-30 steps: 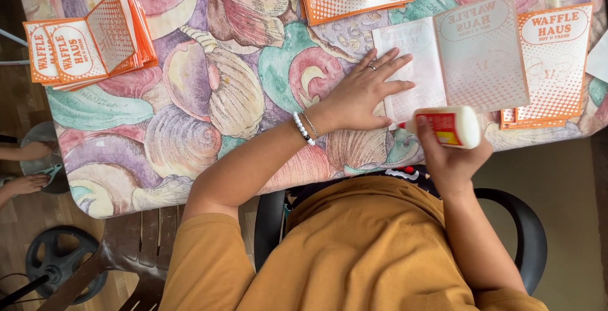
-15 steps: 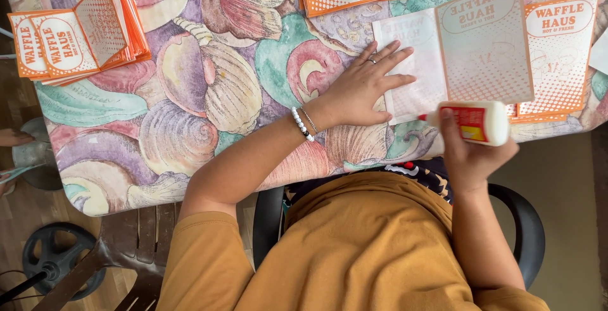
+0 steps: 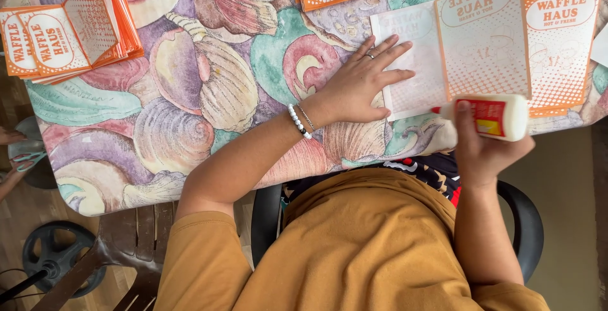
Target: Assembling paper bags by folding templates and applying glue to the edges.
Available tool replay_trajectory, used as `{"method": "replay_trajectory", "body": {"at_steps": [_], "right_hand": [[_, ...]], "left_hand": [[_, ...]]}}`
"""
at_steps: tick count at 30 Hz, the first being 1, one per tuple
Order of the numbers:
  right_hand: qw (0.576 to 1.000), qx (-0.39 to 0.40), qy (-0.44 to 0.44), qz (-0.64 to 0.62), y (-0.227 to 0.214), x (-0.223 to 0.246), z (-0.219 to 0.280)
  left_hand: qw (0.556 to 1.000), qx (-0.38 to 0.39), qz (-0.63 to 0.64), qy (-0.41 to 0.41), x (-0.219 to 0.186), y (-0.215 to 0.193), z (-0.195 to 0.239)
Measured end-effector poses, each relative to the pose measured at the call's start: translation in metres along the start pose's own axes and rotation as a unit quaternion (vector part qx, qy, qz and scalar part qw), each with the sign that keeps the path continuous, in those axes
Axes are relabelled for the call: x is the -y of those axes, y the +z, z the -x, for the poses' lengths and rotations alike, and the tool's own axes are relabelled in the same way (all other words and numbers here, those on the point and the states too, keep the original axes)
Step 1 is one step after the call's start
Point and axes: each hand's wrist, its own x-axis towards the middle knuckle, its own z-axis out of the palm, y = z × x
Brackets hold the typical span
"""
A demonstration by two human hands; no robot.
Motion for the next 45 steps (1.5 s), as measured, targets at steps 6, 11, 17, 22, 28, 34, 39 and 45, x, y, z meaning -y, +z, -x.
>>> {"method": "replay_trajectory", "body": {"at_steps": [6, 11, 17, 22, 28, 34, 39, 45], "right_hand": [[1.000, -0.020, 0.013, -0.009, -0.011, -0.014, -0.012], [0.998, -0.031, 0.054, -0.028, 0.005, -0.018, 0.013], [0.999, -0.014, 0.031, 0.018, -0.003, -0.033, 0.015], [0.998, -0.037, 0.053, -0.017, -0.006, -0.027, 0.001], [0.994, -0.064, 0.059, -0.068, 0.012, -0.021, 0.026], [0.995, 0.081, 0.055, -0.023, 0.020, 0.019, 0.018], [0.997, 0.057, 0.053, -0.012, 0.019, 0.006, 0.021], [0.999, -0.005, 0.042, 0.001, 0.002, -0.016, 0.007]], "left_hand": [[1.000, -0.016, 0.000, 0.006, 0.003, 0.005, 0.000], [1.000, -0.009, -0.008, 0.002, -0.001, -0.001, 0.000], [1.000, -0.012, -0.001, 0.003, -0.001, -0.001, 0.000], [1.000, -0.015, 0.001, 0.004, 0.000, 0.002, 0.000], [1.000, -0.014, 0.003, 0.004, -0.001, 0.000, 0.000], [1.000, -0.020, 0.008, 0.005, 0.000, 0.002, 0.001], [1.000, -0.026, -0.002, 0.008, 0.002, 0.005, 0.000], [0.999, -0.031, 0.005, 0.012, 0.005, 0.008, 0.000]]}}
